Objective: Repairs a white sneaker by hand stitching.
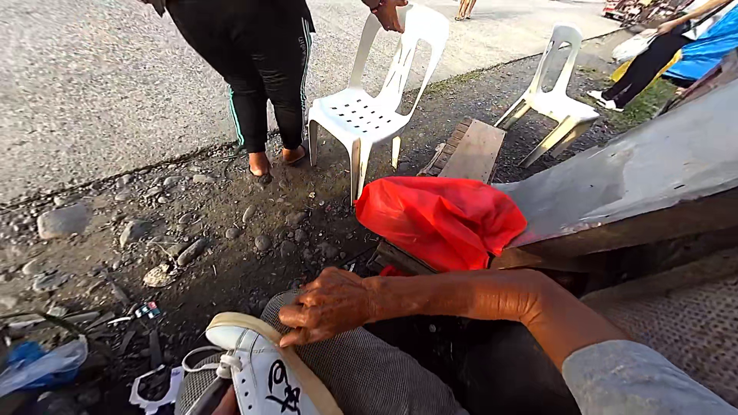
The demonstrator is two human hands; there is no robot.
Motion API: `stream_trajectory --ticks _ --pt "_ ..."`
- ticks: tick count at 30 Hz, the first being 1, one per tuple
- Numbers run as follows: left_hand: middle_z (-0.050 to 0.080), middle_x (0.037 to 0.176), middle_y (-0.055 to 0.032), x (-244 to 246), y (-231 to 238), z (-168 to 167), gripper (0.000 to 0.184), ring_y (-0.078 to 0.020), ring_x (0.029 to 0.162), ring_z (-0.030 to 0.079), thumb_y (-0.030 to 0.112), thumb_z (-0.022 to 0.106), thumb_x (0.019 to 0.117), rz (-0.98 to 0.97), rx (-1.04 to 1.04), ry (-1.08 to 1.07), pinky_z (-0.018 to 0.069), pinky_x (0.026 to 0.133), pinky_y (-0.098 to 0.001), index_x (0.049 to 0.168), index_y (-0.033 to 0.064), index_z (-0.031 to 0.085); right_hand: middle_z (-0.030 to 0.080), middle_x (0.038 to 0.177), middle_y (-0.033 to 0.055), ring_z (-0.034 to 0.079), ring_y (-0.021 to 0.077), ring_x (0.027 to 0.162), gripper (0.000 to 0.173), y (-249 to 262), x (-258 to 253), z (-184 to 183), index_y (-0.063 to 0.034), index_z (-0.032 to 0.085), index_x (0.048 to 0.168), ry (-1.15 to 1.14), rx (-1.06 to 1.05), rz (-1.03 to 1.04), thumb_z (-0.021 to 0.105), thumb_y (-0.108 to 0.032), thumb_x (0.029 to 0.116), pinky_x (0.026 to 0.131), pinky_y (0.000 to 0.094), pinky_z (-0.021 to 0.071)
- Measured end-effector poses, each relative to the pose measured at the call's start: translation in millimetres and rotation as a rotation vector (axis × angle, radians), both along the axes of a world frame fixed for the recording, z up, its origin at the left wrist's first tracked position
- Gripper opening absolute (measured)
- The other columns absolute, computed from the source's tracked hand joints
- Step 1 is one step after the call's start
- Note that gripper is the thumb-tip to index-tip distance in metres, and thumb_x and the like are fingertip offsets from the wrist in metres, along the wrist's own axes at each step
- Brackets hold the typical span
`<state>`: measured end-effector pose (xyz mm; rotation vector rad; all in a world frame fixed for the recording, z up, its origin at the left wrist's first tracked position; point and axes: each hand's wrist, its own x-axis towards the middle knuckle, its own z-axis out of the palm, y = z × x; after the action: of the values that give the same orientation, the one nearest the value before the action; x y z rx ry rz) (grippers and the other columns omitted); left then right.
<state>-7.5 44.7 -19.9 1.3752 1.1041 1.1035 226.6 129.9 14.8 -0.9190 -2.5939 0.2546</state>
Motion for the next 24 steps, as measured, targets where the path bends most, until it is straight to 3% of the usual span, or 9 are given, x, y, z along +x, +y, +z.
stream_trajectory --ticks 3,7,11,14,16,19,21,24 --pt "0.075 0.092 0.0103 5.5 -3.2 0.7 0.018 0.0017 0.085 0.070 0.009 0.062 0.0910 0.107 -0.013 0.056 0.0604 0.080 -0.0222 0.105 0.0082 0.073 0.060 0.062 0.0068 0.064 0.0253 0.057 0.038 -4.6 15.5 -0.3 -0.0092 0.065 0.084 0.018 -0.004 -0.135 0.059 -0.043 0.1005 0.052 0.0435 0.0489" --pt "0.074 0.090 0.0073 8.4 -3.6 1.9 0.014 0.0014 0.083 0.070 0.010 0.061 0.0958 0.156 0.018 0.144 0.0599 0.079 -0.0199 0.102 0.0063 0.073 0.058 0.061 0.0032 0.061 0.0213 0.055 0.039 -7.9 46.1 -23.0 -0.0115 0.067 0.085 0.038 -0.163 -0.316 0.057 -0.046 0.1011 0.050 0.0434 0.0474" --pt "0.074 0.086 0.0054 11.1 -3.3 -6.3 0.012 0.0012 0.081 0.069 0.010 0.062 0.0962 0.203 0.116 0.161 0.0592 0.078 -0.0190 0.096 0.0050 0.074 0.051 0.061 -0.0029 0.051 0.0114 0.057 0.051 -25.0 40.1 -32.6 -0.0131 0.065 0.084 0.199 -0.585 -0.326 0.054 -0.061 0.0991 0.054 0.0358 0.0413" --pt "0.074 0.087 0.0049 9.2 -3.8 -6.7 0.012 0.0007 0.083 0.070 0.009 0.063 0.0956 0.205 0.123 0.149 0.0594 0.079 -0.0199 0.095 0.0043 0.074 0.048 0.066 -0.0055 0.045 0.0035 0.060 0.046 -39.3 32.8 -37.0 -0.0115 0.060 0.083 0.395 -0.762 -0.262 0.059 -0.054 0.1001 0.057 0.0257 0.0379" --pt "0.075 0.091 0.0050 6.7 -4.1 -5.9 0.011 0.0001 0.086 0.070 0.007 0.063 0.0955 0.186 0.110 0.114 0.0596 0.083 -0.0212 0.098 0.0042 0.074 0.058 0.076 -0.0034 0.052 -0.0010 0.070 0.034 -45.9 27.0 -38.2 -0.0066 0.064 0.088 0.587 -0.684 -0.215 0.064 -0.038 0.1012 0.064 0.0176 0.0432" --pt "0.075 0.092 0.0051 5.1 -4.8 -5.4 0.011 -0.0011 0.087 0.070 0.006 0.064 0.0948 0.170 0.083 0.072 0.0601 0.083 -0.0220 0.100 0.0047 0.074 0.071 0.099 0.0049 0.065 0.0043 0.089 0.023 -50.2 11.0 -39.6 -0.0033 0.073 0.107 0.660 -0.474 -0.205 0.066 -0.024 0.0999 0.077 0.0203 0.0551" --pt "0.075 0.092 0.0052 4.9 -4.8 -4.5 0.011 -0.0018 0.087 0.070 0.005 0.064 0.0952 0.154 0.071 0.055 0.0600 0.083 -0.0221 0.100 0.0049 0.074 0.071 0.099 0.0056 0.066 0.0075 0.084 0.022 -46.6 -2.6 -45.9 -0.0085 0.077 0.111 0.573 -0.314 -0.241 0.065 -0.023 0.1001 0.070 0.0240 0.0558" --pt "0.075 0.094 0.0050 3.7 -4.1 -3.6 0.013 -0.0023 0.088 0.071 0.004 0.063 0.0951 0.136 0.068 0.045 0.0600 0.084 -0.0224 0.102 0.0046 0.073 0.071 0.100 0.0063 0.067 0.0102 0.078 0.020 -39.4 -15.3 -53.3 -0.0130 0.080 0.104 0.485 -0.186 -0.248 0.063 -0.021 0.0990 0.063 0.0268 0.0552"
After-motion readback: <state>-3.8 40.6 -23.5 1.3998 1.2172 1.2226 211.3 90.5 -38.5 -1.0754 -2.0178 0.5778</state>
